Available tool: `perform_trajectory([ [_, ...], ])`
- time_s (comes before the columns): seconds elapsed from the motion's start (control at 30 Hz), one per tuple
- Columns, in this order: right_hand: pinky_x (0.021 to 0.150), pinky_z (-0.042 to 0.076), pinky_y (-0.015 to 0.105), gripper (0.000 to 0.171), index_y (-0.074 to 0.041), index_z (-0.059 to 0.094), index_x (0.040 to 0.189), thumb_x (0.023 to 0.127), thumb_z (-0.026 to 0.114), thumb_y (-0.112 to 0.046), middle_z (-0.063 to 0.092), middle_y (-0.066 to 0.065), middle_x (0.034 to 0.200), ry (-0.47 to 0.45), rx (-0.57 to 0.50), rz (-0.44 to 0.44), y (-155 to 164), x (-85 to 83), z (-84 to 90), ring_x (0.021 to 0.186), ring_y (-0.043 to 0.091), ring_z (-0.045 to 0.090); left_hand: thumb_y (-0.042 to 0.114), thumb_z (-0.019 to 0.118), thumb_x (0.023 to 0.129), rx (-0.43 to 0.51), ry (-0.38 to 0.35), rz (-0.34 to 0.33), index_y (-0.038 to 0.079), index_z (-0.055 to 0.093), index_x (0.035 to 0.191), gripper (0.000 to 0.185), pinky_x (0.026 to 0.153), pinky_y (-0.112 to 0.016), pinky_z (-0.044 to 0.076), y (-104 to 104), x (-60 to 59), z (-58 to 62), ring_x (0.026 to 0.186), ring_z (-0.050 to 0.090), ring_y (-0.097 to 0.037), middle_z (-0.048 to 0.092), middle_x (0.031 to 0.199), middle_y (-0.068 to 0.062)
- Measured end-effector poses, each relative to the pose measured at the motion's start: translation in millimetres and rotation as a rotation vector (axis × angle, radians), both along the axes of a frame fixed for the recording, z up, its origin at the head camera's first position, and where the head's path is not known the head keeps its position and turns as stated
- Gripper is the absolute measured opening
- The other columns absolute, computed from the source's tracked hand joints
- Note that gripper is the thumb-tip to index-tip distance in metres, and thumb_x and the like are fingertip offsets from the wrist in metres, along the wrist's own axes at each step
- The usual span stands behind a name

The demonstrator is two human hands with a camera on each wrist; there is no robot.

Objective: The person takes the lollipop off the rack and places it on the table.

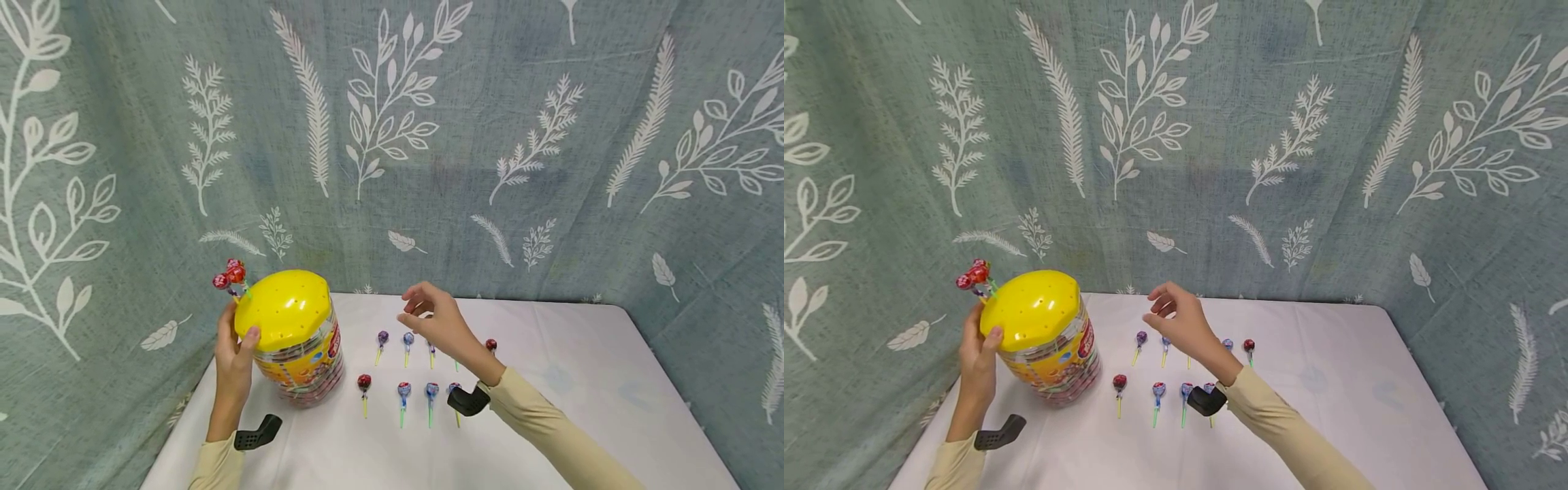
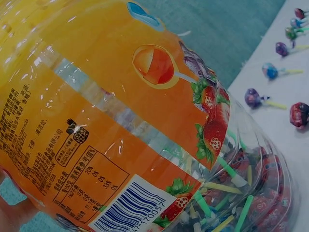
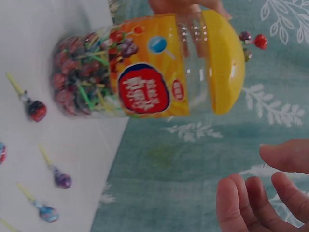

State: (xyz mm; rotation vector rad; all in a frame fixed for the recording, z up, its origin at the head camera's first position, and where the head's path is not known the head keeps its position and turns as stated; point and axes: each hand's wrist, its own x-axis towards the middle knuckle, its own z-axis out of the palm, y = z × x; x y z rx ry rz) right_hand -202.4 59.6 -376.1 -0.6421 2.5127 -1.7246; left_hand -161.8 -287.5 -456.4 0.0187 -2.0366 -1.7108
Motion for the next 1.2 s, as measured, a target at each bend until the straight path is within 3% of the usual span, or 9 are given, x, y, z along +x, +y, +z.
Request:
perform_trajectory([
  [0.1,0.067,0.052,0.035,0.023,-0.014,0.059,0.107,0.086,0.069,-0.012,0.063,0.008,0.094,0.039,0.000,0.026,-8.9,1.8,14.6,0.083,0.020,0.061,0.026,0.050,0.091,0.001,-0.014,0.003,0.029,0.023,0.148,0.063,0.102,-0.021,0.034,0.9,0.8,1.0,0.122,0.039,-0.014,0.033,0.146,0.003],
  [0.3,0.065,0.050,0.035,0.024,-0.014,0.059,0.106,0.085,0.070,-0.013,0.063,0.002,0.093,0.108,-0.005,0.056,-28.5,-0.7,32.2,0.082,0.016,0.061,0.024,0.050,0.091,0.014,0.000,-0.002,0.028,0.024,0.148,0.063,0.102,-0.021,0.033,0.3,1.0,1.0,0.123,0.039,-0.014,0.033,0.146,0.004],
  [0.7,0.069,0.051,0.027,0.025,-0.013,0.059,0.107,0.084,0.070,-0.012,0.064,0.005,0.094,0.239,-0.004,0.122,-67.5,-12.7,56.2,0.081,0.012,0.061,0.024,0.049,0.091,0.010,0.003,0.008,0.028,0.024,0.148,0.063,0.100,-0.019,0.034,1.0,1.0,-0.1,0.123,0.039,-0.013,0.033,0.147,0.004],
  [1.2,0.071,0.049,0.017,0.028,-0.013,0.057,0.110,0.085,0.070,-0.012,0.061,-0.003,0.095,0.253,0.001,0.227,-131.4,-19.2,77.1,0.083,0.005,0.058,0.026,0.049,0.091,0.013,-0.019,0.014,0.030,0.025,0.148,0.062,0.099,-0.017,0.035,0.8,1.7,1.5,0.121,0.039,-0.013,0.033,0.147,0.006],
])
